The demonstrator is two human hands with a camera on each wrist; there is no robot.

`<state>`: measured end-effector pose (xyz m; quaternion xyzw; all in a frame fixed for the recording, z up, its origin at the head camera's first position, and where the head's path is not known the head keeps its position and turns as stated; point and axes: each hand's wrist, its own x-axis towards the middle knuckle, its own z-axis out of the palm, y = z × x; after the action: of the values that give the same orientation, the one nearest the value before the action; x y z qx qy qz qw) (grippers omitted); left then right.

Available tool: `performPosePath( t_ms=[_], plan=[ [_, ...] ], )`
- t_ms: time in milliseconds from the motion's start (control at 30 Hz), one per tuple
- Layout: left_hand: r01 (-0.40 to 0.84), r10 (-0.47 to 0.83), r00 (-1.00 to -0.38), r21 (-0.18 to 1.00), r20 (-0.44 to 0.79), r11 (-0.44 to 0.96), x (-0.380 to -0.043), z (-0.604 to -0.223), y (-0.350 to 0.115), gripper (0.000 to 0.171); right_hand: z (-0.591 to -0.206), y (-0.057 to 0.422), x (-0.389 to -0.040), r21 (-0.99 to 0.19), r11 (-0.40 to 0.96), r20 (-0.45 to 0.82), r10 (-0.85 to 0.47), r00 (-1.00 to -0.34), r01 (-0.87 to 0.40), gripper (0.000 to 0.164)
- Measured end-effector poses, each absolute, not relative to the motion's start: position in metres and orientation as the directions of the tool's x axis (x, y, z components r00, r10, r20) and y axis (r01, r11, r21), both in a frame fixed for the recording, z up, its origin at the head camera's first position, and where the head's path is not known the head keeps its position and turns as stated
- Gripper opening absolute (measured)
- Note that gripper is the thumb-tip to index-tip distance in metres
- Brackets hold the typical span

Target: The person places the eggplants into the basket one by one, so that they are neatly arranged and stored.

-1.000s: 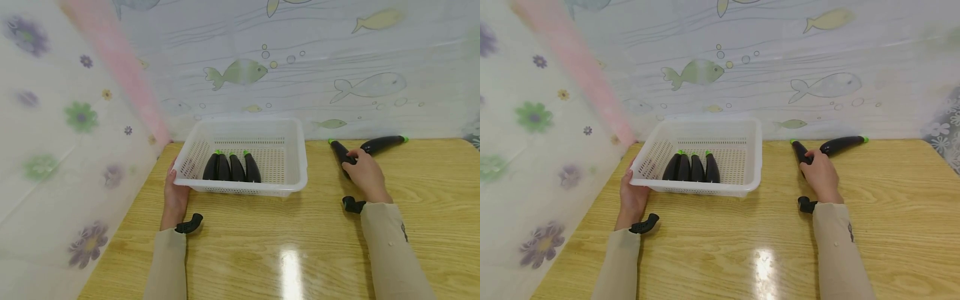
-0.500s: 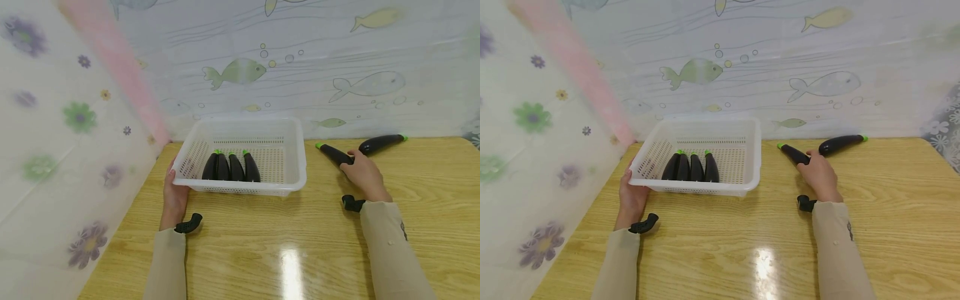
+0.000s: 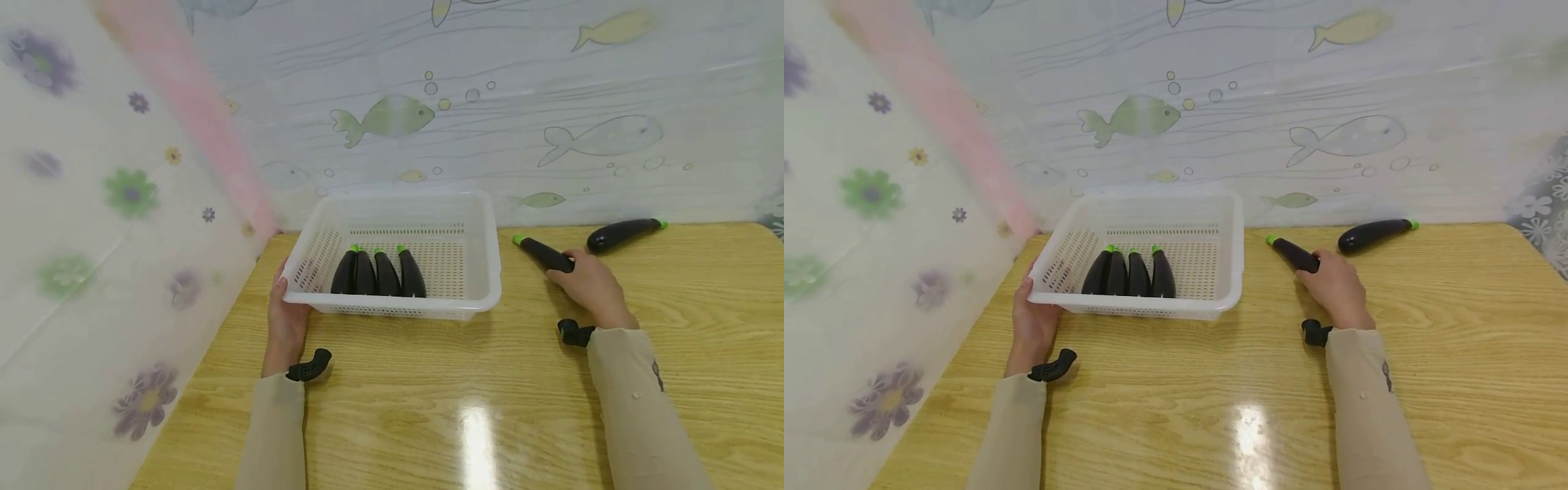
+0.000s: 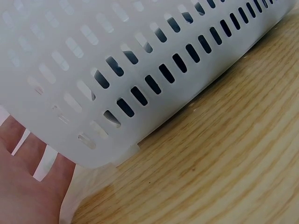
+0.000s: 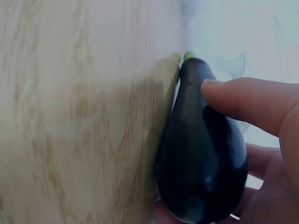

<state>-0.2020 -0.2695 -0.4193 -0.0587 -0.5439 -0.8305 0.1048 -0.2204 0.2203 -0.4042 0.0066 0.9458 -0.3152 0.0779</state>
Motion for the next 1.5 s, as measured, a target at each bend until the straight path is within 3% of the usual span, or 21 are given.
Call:
performPosePath(
  t_ms=[600, 1500],
  plan=[
    [0.225, -0.113, -0.974, 0.893, 0.196, -0.389, -0.2028, -0.418, -0.2684, 0.052, -0.4026, 0.2187, -0.2199, -0.635, 0.764, -0.202, -0.023, -0.979, 0.113, 0.082],
    [0.245, -0.121, -0.969, 0.882, 0.214, -0.403, -0.2029, -0.4178, -0.2684, 0.054, -0.396, 0.2146, -0.2208, -0.78, 0.599, -0.21, 0.019, -0.977, 0.179, 0.087]
  ],
)
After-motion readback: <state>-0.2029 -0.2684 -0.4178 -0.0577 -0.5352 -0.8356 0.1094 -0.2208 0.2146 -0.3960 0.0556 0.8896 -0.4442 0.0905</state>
